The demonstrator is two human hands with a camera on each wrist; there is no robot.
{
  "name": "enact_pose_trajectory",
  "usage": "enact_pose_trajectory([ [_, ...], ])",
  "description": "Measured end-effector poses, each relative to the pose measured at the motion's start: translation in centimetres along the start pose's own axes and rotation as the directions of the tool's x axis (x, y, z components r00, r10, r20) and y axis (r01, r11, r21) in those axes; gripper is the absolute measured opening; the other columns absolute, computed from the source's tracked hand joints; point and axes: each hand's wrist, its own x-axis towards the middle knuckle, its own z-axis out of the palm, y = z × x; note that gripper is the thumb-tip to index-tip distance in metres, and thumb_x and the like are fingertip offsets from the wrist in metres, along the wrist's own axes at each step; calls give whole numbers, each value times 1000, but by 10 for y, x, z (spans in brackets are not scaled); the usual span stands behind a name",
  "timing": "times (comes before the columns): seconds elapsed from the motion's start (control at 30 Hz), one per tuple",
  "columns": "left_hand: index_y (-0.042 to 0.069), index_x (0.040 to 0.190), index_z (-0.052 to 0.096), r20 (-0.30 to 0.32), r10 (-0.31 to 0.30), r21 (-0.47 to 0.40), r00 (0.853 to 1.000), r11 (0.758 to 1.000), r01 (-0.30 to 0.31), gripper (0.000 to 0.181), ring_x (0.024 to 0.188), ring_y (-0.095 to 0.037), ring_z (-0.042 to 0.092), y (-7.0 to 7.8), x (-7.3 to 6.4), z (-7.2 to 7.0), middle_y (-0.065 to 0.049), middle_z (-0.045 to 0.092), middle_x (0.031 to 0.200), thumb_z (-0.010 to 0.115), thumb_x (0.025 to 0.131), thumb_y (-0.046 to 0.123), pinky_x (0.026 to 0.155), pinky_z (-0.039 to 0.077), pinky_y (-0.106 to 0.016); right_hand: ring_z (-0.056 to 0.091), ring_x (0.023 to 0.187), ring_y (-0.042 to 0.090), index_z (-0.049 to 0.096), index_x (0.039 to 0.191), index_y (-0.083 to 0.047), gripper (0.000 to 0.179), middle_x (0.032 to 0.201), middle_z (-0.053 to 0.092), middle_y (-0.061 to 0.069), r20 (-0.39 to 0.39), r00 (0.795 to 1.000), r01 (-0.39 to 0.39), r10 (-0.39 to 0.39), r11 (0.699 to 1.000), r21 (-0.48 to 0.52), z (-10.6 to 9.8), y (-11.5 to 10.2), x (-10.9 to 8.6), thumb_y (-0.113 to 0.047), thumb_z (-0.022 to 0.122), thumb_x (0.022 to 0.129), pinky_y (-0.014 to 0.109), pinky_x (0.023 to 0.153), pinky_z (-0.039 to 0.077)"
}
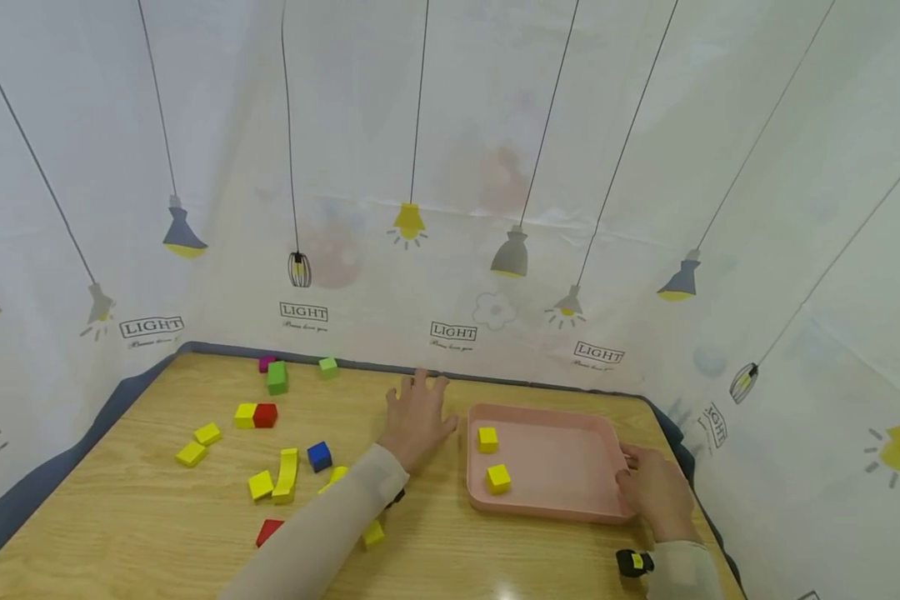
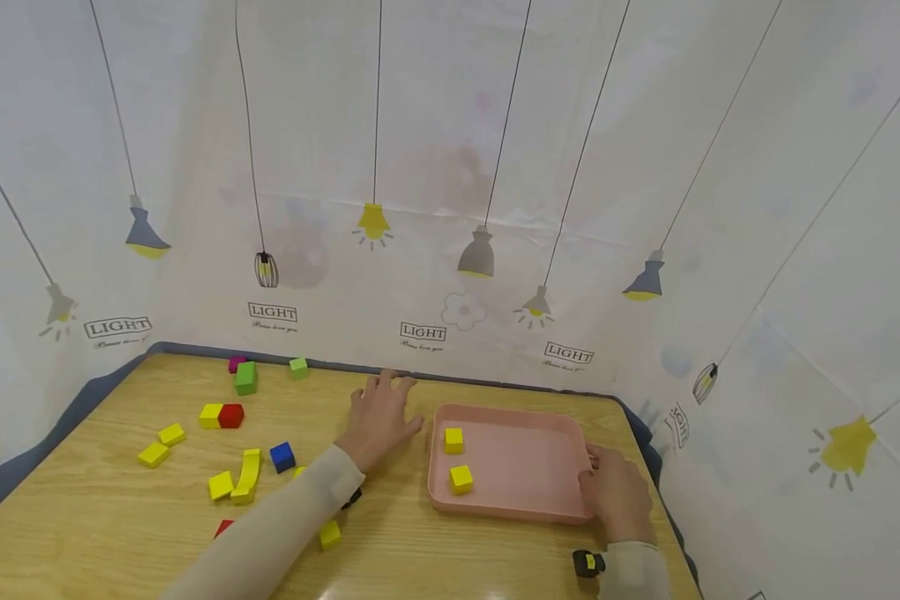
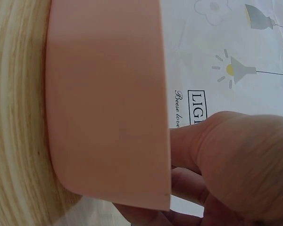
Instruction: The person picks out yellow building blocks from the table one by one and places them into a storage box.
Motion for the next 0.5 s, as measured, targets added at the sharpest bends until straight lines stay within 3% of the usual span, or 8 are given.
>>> enact_pose_trajectory([
  [0.27,13,162,67,93,-115,68,989,992,109,72,136,-52,66,-12,9,3,-28,62,159,90,100,44,111,58,-77,79,122,46,61,164,1,60,150,75,28,-9,1000,-6,6,1000,2,2,0,-1,-13,72,106,60,97,67],
  [0.5,6,152,71,119,-122,48,985,992,117,63,129,-50,69,-20,11,6,-31,64,153,90,100,38,102,66,-69,77,129,51,60,165,1,61,151,75,28,-10,1000,-11,11,1000,-1,2,-1,0,-13,72,107,62,99,66],
])
